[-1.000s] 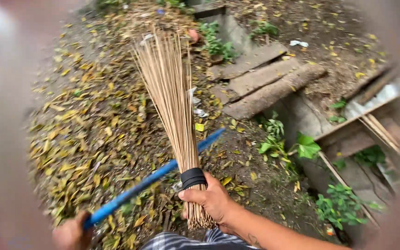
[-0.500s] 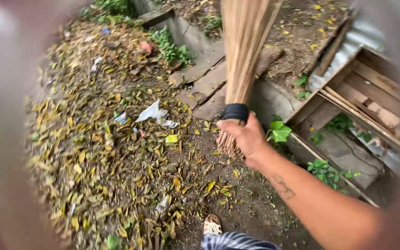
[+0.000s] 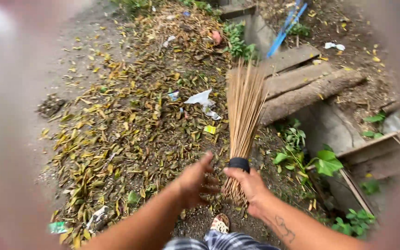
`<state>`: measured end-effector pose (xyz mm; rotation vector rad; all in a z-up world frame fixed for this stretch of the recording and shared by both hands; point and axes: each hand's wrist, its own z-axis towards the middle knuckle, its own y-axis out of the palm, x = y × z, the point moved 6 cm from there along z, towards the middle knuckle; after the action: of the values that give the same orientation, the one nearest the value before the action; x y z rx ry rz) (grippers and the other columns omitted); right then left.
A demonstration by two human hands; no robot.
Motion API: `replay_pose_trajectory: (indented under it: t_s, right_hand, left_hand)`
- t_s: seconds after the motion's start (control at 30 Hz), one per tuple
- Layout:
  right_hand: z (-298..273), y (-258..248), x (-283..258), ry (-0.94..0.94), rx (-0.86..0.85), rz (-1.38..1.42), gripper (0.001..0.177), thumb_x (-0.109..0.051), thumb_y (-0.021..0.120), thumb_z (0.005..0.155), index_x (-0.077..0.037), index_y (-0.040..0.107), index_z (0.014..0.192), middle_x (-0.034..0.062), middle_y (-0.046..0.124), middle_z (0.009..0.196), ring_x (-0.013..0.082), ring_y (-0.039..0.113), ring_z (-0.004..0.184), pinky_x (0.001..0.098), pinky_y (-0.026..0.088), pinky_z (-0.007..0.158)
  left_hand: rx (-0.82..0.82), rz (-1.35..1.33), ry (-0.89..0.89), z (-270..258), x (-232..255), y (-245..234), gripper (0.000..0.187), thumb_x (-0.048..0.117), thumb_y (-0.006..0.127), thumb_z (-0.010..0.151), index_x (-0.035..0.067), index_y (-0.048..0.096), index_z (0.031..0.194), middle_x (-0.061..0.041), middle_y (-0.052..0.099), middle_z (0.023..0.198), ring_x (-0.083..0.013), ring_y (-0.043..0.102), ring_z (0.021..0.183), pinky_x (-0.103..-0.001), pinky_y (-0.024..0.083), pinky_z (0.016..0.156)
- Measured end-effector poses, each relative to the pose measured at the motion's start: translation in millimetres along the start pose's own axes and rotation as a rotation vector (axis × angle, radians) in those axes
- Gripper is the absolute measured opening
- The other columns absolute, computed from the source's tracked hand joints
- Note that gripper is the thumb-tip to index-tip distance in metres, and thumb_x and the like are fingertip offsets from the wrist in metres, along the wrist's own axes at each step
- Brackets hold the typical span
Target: Sweeping dry leaves and debris on an outdoor dirt floor using a stick broom.
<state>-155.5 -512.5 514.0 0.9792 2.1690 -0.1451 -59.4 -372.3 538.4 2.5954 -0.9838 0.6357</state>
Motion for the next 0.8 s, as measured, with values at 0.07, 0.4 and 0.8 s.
replay_pose_trajectory:
  t_s: [0.07, 0.4, 0.8]
  right_hand:
    - [-1.2, 13.8, 22.4, 0.090, -0.042, -0.001, 0.033, -0.020, 0.078, 0.081, -0.007, 0.063, 0.108, 0.0150, 0.071, 0.082, 0.0267, 0.069, 0.060, 0.0430, 0.059, 0.055]
    - [-68.9, -15.6, 167.3, 0.477, 0.016, 0.388, 0.028, -0.034, 0.053, 0.096, -0.012, 0.067, 0.107, 0.0116, 0.074, 0.098, 0.0310, 0.072, 0.085, 0.0495, 0.061, 0.075]
    - [-43.5, 13.7, 231.1, 0.681, -0.105, 0.435, 0.058, -0.059, 0.045, 0.098, -0.006, 0.065, 0.115, 0.0147, 0.071, 0.104, 0.0292, 0.071, 0.091, 0.0413, 0.062, 0.079]
  left_hand:
    - [-0.065, -0.184, -0.036, -8.0, -26.5, 19.8, 0.086, 0.078, 0.040, 0.093, 0.014, 0.048, 0.149, -0.021, 0.052, 0.152, -0.0403, 0.055, 0.133, -0.066, 0.035, 0.114]
    - [-0.220, -0.057, -0.175, 5.1, -152.1, 72.0, 0.078, 0.077, 0.043, 0.091, 0.010, 0.063, 0.126, -0.015, 0.066, 0.122, -0.0385, 0.063, 0.110, -0.068, 0.048, 0.093]
    - [0.144, 0.587, 0.007, 84.2, -191.4, 23.8, 0.053, 0.050, 0.055, 0.091, 0.005, 0.074, 0.111, -0.021, 0.074, 0.107, -0.0331, 0.075, 0.092, -0.045, 0.059, 0.083]
